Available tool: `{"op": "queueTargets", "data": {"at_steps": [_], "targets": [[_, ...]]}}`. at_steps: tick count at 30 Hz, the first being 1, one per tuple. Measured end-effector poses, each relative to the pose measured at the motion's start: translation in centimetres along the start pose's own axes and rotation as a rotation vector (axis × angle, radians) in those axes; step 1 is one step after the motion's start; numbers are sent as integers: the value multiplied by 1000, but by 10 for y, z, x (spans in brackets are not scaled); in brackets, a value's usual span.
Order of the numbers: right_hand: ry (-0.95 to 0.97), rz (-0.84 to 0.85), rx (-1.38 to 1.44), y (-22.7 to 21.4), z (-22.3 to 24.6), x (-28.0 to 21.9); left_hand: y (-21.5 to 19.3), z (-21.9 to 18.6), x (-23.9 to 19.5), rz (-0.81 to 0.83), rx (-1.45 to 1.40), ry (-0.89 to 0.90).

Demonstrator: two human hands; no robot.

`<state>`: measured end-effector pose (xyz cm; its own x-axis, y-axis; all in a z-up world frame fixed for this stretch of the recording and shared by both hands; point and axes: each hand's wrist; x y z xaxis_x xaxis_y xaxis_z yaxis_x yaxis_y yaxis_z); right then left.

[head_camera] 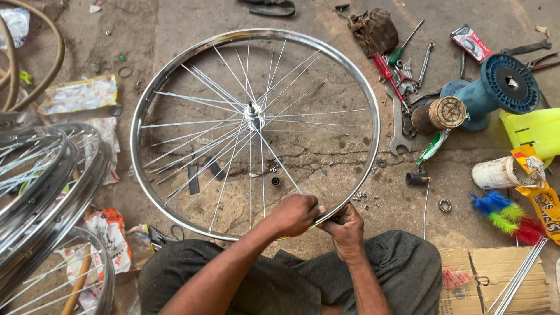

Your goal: The person is lacing a bicycle wheel by inserting spokes through the rim and hub. They are sitting on the ground and using their hands to manipulate the spokes and secure them in place.

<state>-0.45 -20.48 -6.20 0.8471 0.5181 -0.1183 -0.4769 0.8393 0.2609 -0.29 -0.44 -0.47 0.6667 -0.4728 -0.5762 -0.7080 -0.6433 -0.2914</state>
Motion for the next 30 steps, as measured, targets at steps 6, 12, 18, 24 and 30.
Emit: {"op": "queueTargets", "data": {"at_steps": [6, 12, 18, 24, 30], "targets": [[39, 11, 64, 0, -2, -2, 4, 10, 6, 74, -335, 152], [16, 47, 93, -3, -1, 1, 6, 3, 6, 20, -31, -69], [447, 72, -384, -9, 38, -2, 2, -3, -11, 94, -455, 104], [663, 101, -733, -17, 130, 24, -2, -7, -7, 164, -446, -6], [36, 250, -1083, 27, 114, 231, 1, -1, 13, 190, -535, -67]]}}
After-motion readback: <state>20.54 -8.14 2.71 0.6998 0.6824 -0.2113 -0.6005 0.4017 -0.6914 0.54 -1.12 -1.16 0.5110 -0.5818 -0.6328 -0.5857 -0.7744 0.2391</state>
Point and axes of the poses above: each hand's wrist, its own x-axis towards the middle knuckle, its own y-axis out of the palm, z = x × y, and after that the axes turned 15 degrees about z, right-handed
